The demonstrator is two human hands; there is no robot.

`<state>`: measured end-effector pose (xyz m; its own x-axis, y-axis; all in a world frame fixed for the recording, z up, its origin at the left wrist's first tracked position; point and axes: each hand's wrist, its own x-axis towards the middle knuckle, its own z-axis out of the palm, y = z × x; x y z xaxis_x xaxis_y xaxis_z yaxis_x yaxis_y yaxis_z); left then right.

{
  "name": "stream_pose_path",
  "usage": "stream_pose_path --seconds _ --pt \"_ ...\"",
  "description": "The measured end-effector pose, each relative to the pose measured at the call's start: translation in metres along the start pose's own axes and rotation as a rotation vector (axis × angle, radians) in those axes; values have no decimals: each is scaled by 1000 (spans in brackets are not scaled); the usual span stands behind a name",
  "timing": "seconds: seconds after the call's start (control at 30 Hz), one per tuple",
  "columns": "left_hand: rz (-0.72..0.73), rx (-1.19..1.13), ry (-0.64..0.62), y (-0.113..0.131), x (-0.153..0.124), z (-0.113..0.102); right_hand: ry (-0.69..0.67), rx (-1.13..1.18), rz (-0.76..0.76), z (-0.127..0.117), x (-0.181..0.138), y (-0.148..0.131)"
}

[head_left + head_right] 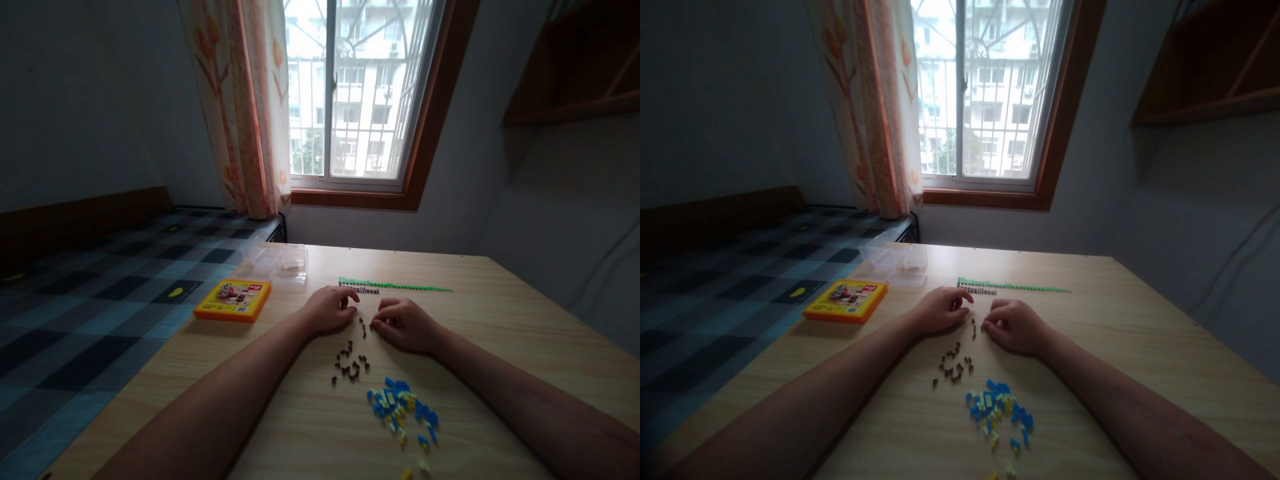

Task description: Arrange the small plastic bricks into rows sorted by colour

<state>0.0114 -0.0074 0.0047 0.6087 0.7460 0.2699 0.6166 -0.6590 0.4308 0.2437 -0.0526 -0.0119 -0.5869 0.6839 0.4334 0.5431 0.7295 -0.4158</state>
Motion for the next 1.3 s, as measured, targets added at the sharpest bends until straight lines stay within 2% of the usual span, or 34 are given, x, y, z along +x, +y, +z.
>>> stream_pose_path --seconds 0.3,0.53,0.7,1.0,1.3 --pt "16 0 8 -2 0 1 77 4 -54 1 0 -4" --pt "15 -9 4 -2 1 1 7 -10 -83 1 -1 -6" --pt "11 -3 2 -2 1 1 21 -116 -81 -7 -1 5" --pt "12 5 5 -1 0 0 123 -303 191 -11 -1 40" --pt "14 10 -1 0 0 -1 225 -310 308 -10 1 39"
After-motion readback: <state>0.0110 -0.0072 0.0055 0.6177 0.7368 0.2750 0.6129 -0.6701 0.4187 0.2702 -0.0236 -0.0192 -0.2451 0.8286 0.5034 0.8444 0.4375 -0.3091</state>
